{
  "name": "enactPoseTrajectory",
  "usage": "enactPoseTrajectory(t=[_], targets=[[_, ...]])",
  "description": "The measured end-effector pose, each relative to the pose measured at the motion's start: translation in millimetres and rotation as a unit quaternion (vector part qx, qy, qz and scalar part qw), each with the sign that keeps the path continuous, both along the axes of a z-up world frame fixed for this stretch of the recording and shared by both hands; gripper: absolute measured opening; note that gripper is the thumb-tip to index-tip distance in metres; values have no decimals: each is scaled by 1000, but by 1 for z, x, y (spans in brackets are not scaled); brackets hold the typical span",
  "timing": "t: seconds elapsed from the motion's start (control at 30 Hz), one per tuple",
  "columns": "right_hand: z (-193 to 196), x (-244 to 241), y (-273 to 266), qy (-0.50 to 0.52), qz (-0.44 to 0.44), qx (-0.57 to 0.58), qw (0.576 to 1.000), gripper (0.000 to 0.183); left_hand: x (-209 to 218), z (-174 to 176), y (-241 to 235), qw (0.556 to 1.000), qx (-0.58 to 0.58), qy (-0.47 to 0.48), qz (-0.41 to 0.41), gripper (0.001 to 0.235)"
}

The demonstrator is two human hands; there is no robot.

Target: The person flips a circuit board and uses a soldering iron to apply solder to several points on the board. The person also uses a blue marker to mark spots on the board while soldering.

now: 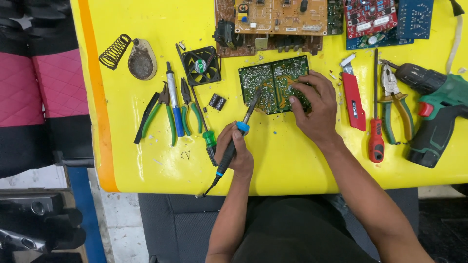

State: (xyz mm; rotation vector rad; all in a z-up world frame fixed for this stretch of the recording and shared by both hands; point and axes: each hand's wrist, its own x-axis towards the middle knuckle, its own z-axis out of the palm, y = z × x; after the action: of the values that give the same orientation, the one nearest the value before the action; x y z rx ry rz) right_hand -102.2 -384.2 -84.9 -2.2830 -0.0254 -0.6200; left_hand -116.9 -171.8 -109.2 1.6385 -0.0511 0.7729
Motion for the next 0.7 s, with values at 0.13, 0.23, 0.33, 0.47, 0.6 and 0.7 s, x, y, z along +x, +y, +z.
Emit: enactPoseTrajectory(t=[0.13, 0.23, 0.33, 0.47, 0.6, 0.7], targets=[[-1, 0, 0, 0, -1, -3, 1000, 20, 0, -1, 0, 1000, 6, -6, -2, 20], [-1, -1, 0, 2, 1, -3, 1000, 19, -1, -2, 0, 1000, 6, -6, -3, 20], [-1, 0, 0, 0, -2, -7, 1000, 20, 0, -1, -1, 1000, 1, -15, -6, 20], [0, -1, 0, 2, -2, -3, 1000, 20, -1, 1, -1, 1000, 15, -13, 1, 20], [0, -2, 0, 4, 0, 0, 1000, 20, -1, -2, 1, 999, 34, -22, 8, 20], [1, -1, 0, 1, 4, -2, 1000, 20, -3, -3, -1, 999, 46, -19, 14, 21]])
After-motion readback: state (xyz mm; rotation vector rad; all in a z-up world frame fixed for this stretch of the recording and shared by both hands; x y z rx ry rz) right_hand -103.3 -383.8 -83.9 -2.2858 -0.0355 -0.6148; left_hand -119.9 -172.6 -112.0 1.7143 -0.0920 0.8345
